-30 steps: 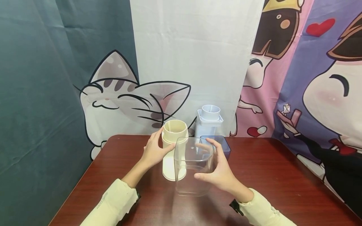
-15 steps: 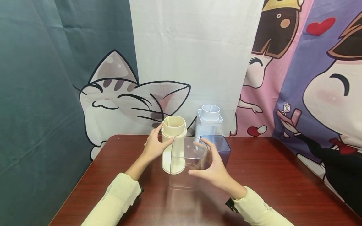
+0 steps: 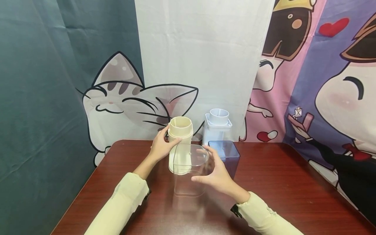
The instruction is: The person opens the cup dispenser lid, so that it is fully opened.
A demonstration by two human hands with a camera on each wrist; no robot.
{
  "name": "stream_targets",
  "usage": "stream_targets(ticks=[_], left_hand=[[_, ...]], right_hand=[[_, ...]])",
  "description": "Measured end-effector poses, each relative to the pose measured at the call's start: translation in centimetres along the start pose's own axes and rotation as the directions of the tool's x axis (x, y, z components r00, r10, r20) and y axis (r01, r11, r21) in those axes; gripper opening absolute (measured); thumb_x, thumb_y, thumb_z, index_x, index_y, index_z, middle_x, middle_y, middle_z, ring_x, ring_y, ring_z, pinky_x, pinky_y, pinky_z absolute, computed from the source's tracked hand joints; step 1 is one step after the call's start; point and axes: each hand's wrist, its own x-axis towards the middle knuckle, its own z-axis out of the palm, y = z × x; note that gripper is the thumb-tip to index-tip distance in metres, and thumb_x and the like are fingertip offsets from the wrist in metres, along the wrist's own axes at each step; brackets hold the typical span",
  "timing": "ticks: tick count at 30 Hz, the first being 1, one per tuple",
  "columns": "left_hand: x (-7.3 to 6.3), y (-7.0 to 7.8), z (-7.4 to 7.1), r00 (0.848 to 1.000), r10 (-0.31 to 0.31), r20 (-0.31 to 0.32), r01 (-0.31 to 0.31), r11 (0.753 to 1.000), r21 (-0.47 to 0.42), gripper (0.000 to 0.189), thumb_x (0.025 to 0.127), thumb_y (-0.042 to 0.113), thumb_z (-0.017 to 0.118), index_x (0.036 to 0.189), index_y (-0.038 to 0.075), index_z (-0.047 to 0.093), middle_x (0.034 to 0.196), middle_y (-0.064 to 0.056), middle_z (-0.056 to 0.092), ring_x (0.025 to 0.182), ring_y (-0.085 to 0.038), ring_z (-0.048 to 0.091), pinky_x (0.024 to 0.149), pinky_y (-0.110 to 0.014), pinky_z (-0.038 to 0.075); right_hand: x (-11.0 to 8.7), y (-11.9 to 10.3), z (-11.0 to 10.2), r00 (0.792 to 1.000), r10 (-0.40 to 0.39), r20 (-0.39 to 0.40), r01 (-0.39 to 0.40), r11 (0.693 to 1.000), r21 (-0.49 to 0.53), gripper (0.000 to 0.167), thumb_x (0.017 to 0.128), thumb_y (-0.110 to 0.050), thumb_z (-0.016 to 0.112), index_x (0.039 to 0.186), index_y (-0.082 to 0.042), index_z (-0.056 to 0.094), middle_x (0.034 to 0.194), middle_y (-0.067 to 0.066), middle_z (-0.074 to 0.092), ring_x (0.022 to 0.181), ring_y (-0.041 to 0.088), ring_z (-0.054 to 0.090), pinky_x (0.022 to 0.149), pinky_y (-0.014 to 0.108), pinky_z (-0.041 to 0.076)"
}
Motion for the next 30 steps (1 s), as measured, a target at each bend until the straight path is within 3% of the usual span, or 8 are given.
stream_targets(ticks=[5,10,16,21,23,27,30], left_hand=[[0.7,-0.1,0.1,0.999,-0.031,0.013,0.031,0.999,0.010,0.089,0.080,0.050,0.076,0.154,0.017,0.038,0.126,-0.013,0.054,0.105,-0.034,0.055,0.080,-0.046,0.042],[1.3,-0.5,0.3,0.999,-0.051,0.013,0.051,0.999,0.013,0.090,0.079,0.054,0.075,0.153,0.019,0.039,0.137,-0.014,0.052,0.117,-0.037,0.054,0.092,-0.060,0.040],[2.2,-0.4,0.0,0.994,-0.096,0.042,0.096,0.995,0.021,0.089,0.080,0.057,0.073,0.154,0.023,0.037,0.152,-0.012,0.042,0.137,-0.036,0.041,0.102,-0.074,0.023],[2.8,-0.6,0.1,0.993,-0.107,0.043,0.106,0.994,0.025,0.089,0.081,0.056,0.073,0.154,0.022,0.037,0.155,-0.010,0.039,0.141,-0.035,0.036,0.101,-0.077,0.020],[3.1,-0.7,0.2,0.993,-0.108,0.045,0.107,0.994,0.026,0.089,0.080,0.056,0.073,0.154,0.022,0.037,0.156,-0.009,0.039,0.141,-0.035,0.035,0.102,-0.077,0.020],[3.7,-0.9,0.3,0.994,-0.099,0.047,0.098,0.995,0.029,0.089,0.081,0.056,0.073,0.154,0.021,0.036,0.155,-0.009,0.040,0.141,-0.035,0.036,0.103,-0.074,0.023],[4.1,-0.9,0.4,0.994,-0.097,0.047,0.096,0.995,0.030,0.088,0.081,0.056,0.073,0.154,0.021,0.037,0.154,-0.009,0.041,0.140,-0.035,0.037,0.103,-0.075,0.022]], right_hand=[[0.1,0.9,0.3,0.998,0.040,-0.040,-0.043,0.997,-0.072,0.101,0.066,-0.009,0.093,0.148,-0.016,0.033,0.141,0.007,0.052,0.113,0.024,0.060,0.091,0.036,0.051],[0.4,1.4,0.4,0.997,0.051,-0.052,-0.055,0.994,-0.099,0.099,0.066,-0.011,0.093,0.147,-0.017,0.035,0.140,0.007,0.054,0.114,0.027,0.061,0.091,0.039,0.052],[0.8,1.2,0.9,0.995,0.070,-0.069,-0.077,0.992,-0.102,0.099,0.064,-0.009,0.094,0.145,-0.016,0.037,0.138,0.008,0.055,0.115,0.028,0.060,0.094,0.044,0.051],[1.3,-1.3,1.3,0.993,0.091,-0.072,-0.099,0.989,-0.114,0.096,0.064,-0.002,0.091,0.143,-0.001,0.036,0.138,0.018,0.054,0.116,0.033,0.059,0.094,0.050,0.050],[1.4,-1.8,1.3,0.991,0.112,-0.071,-0.121,0.983,-0.138,0.096,0.065,-0.003,0.091,0.143,0.000,0.036,0.139,0.018,0.054,0.119,0.032,0.058,0.095,0.046,0.050],[1.7,-1.2,1.3,0.987,0.143,-0.077,-0.153,0.977,-0.151,0.097,0.065,-0.005,0.092,0.145,-0.001,0.035,0.140,0.018,0.053,0.121,0.032,0.057,0.096,0.042,0.049],[1.8,0.8,1.3,0.984,0.154,-0.094,-0.166,0.976,-0.142,0.100,0.064,-0.005,0.092,0.146,-0.005,0.034,0.142,0.016,0.052,0.121,0.033,0.057,0.096,0.044,0.049]])
